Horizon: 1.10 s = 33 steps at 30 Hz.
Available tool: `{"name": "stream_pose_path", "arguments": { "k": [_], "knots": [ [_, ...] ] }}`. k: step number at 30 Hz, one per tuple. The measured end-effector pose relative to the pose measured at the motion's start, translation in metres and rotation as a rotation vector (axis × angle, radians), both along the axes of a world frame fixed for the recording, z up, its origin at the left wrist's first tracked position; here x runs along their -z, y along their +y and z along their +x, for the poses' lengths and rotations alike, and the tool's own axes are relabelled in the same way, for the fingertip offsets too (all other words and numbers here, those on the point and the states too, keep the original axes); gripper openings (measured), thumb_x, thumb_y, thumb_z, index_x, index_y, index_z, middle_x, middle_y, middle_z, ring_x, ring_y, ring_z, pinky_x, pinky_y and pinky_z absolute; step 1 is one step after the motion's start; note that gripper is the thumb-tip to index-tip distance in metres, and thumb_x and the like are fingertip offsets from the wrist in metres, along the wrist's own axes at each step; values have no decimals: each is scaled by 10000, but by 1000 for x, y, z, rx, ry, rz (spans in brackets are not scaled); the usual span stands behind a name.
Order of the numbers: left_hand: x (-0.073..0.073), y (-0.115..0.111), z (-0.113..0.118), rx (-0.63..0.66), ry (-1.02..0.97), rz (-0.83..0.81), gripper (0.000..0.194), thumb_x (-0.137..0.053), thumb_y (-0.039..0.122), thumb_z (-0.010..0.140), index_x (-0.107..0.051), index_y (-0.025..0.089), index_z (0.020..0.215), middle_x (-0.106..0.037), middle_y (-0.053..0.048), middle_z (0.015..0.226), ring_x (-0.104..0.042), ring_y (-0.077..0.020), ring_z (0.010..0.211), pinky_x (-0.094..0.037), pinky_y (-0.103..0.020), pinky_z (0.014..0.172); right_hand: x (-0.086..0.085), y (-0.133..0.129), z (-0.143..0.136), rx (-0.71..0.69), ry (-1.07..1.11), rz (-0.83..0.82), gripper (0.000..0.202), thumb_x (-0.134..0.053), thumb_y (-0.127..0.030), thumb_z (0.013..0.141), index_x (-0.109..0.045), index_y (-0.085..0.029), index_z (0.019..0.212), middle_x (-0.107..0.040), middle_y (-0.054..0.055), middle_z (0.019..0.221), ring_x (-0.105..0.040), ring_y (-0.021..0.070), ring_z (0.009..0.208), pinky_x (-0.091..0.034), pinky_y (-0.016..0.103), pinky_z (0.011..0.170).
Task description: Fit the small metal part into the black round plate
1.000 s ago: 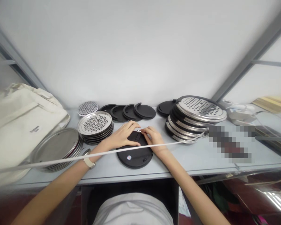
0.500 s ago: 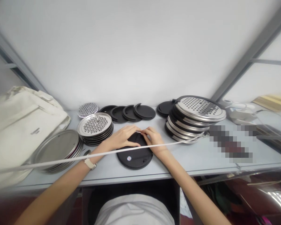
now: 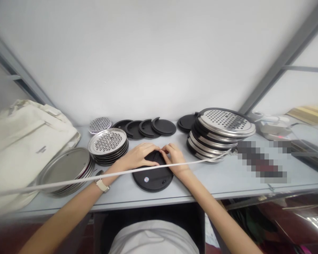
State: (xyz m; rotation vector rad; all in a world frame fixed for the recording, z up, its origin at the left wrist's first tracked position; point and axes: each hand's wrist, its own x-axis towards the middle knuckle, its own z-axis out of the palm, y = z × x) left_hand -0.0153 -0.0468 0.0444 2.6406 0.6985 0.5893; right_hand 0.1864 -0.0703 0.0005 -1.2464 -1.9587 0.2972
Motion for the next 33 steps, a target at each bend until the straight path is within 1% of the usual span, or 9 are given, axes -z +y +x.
{"name": "stream_pose_path", "arguments": {
  "k": [4, 9, 11, 14, 17, 23, 28, 33],
  "knots": [
    [0, 0, 0, 5, -8, -7, 456, -611, 454, 838, -549, 177, 1195, -619, -103, 1173, -542, -261, 1116, -395, -365, 992, -1, 0, -1, 14, -13, -4, 173, -477, -271, 906, -548, -207, 761, -556, 49, 767, -562, 193, 728, -470, 322, 702],
    [-1, -1, 0, -24, -10, -55, 399, -623, 441, 829, -566, 277, 1189, -623, -57, 1200, -546, -264, 1126, -396, -382, 1013, -2, 0, -1, 28, -50, -17, 158, -458, -249, 900, -512, -204, 759, -543, 51, 767, -545, 191, 724, -454, 311, 689],
    [-1, -1, 0, -26, -6, -53, 400, -610, 460, 832, -559, 297, 1194, -620, -43, 1208, -546, -252, 1134, -402, -376, 1016, -1, 0, -2, 36, -69, -27, 156, -446, -241, 901, -506, -201, 763, -535, 51, 768, -538, 189, 721, -449, 310, 691],
    [0, 0, 0, -9, 8, -13, 458, -598, 501, 828, -544, 252, 1208, -621, -58, 1197, -552, -237, 1138, -415, -368, 1009, 0, 1, -1, 39, -84, -29, 154, -441, -242, 901, -507, -200, 768, -532, 50, 769, -534, 189, 719, -445, 308, 689],
    [1, 1, -1, -1, 14, 21, 492, -602, 504, 825, -546, 201, 1209, -624, -82, 1183, -560, -238, 1131, -425, -367, 1000, 1, 1, -1, 37, -86, -34, 147, -440, -239, 900, -513, -201, 777, -534, 52, 774, -534, 191, 723, -444, 307, 688],
    [0, -2, -1, -36, 4, 5, 449, -599, 471, 837, -541, 268, 1233, -616, -56, 1219, -547, -249, 1152, -434, -380, 1003, 0, 1, -1, 39, -79, -64, 142, -440, -229, 901, -506, -204, 778, -524, 49, 777, -531, 190, 730, -444, 308, 707],
    [1, -1, 0, -27, -1, 6, 490, -618, 458, 830, -534, 201, 1239, -604, -89, 1238, -542, -254, 1162, -430, -381, 1008, 0, 1, -1, 52, -100, -76, 150, -441, -242, 902, -494, -210, 765, -514, 43, 773, -533, 190, 728, -444, 304, 709],
    [8, 3, 1, -19, -45, -4, 540, -663, 461, 792, -529, 187, 1238, -611, -110, 1221, -552, -268, 1153, -437, -401, 987, 3, 2, 0, 69, -127, -94, 146, -434, -262, 911, -491, -214, 785, -522, 48, 784, -532, 198, 738, -446, 312, 720]
  ]
}}
